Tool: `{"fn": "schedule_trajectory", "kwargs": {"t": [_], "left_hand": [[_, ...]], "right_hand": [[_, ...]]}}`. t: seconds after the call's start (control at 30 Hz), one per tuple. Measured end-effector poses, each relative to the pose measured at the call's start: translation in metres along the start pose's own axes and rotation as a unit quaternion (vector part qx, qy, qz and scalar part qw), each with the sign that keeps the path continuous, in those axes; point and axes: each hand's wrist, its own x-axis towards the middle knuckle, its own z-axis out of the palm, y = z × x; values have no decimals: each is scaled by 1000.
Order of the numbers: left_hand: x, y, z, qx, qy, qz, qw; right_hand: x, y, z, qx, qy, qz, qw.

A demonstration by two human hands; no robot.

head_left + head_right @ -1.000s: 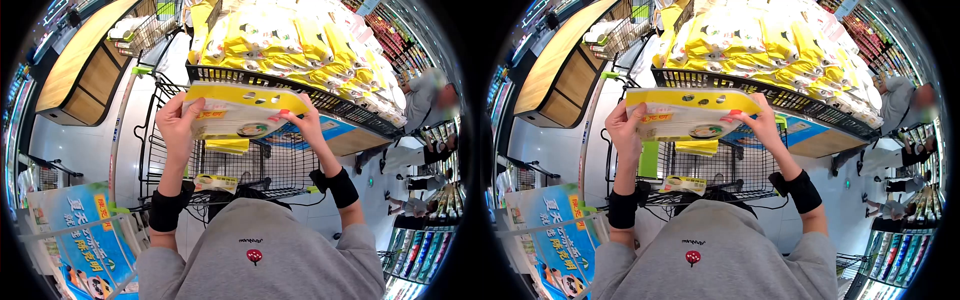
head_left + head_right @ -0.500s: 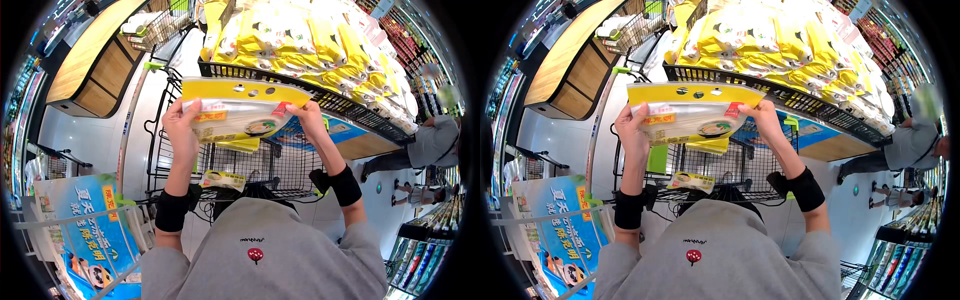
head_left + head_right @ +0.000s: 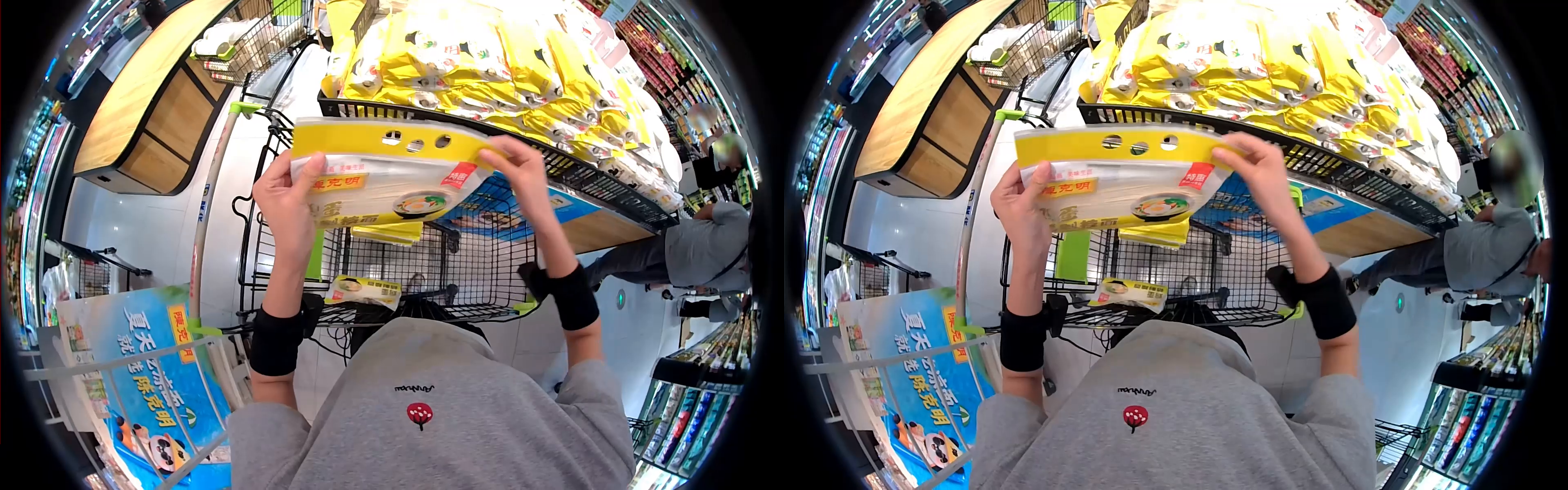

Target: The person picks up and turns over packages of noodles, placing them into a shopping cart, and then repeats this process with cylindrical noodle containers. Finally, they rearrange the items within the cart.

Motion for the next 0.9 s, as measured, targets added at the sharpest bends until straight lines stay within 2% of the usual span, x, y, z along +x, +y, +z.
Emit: {"fn": "schedule_trajectory", "kwargs": {"t": [0.07, 0.17, 0.2, 0.27, 0.3, 0.37, 0.47, 0.5, 0.53, 0.57, 0.6, 0.67, 0.73, 0.8, 0.87, 0.9], "left_hand": [[-1, 1, 6, 1, -23, 15, 1000], [-1, 3, 9, 28, -36, 9, 999], [0, 2, 7, 39, -39, 7, 998], [-2, 0, -3, 25, -2, 5, 1000], [-3, 1, -11, 22, 19, 6, 1000], [-5, 3, -18, -11, 64, 8, 998], [-6, -1, -29, -17, 47, -6, 999], [-7, -6, -32, 0, 43, -14, 999], [-9, -7, -28, 27, 46, -18, 998], [-11, -8, -23, 55, 49, -21, 997], [-12, -9, -19, 84, 51, -25, 995], [-8, -17, -21, 258, 19, -4, 966], [-4, -31, -28, 418, 2, 1, 908], [-6, -51, -28, 377, 0, -4, 926], [-10, -79, -29, 317, 7, -5, 948], [-11, -80, -25, 336, 2, 1, 942]], "right_hand": [[14, -35, -5, -119, -70, -82, 987], [32, -60, 9, -211, -266, -42, 940], [35, -48, 13, -209, -293, -51, 932], [44, -33, 10, -151, -326, 36, 932], [42, -20, 4, -56, -290, 71, 953], [34, 13, -6, 99, -226, 121, 962], [2, 56, 29, 282, -149, 172, 932], [-6, 47, 42, 292, -132, 193, 927], [-7, 51, 56, 305, -82, 172, 933], [-8, 59, 63, 267, -38, 195, 943], [-7, 64, 68, 219, -10, 180, 959], [-11, 72, 73, 214, 1, 216, 953], [-15, 75, 72, 181, 22, 240, 953], [-20, 83, 68, 112, 13, 273, 955], [-27, 93, 62, 107, 10, 322, 940], [-33, 99, 59, 132, 3, 329, 935]]}}
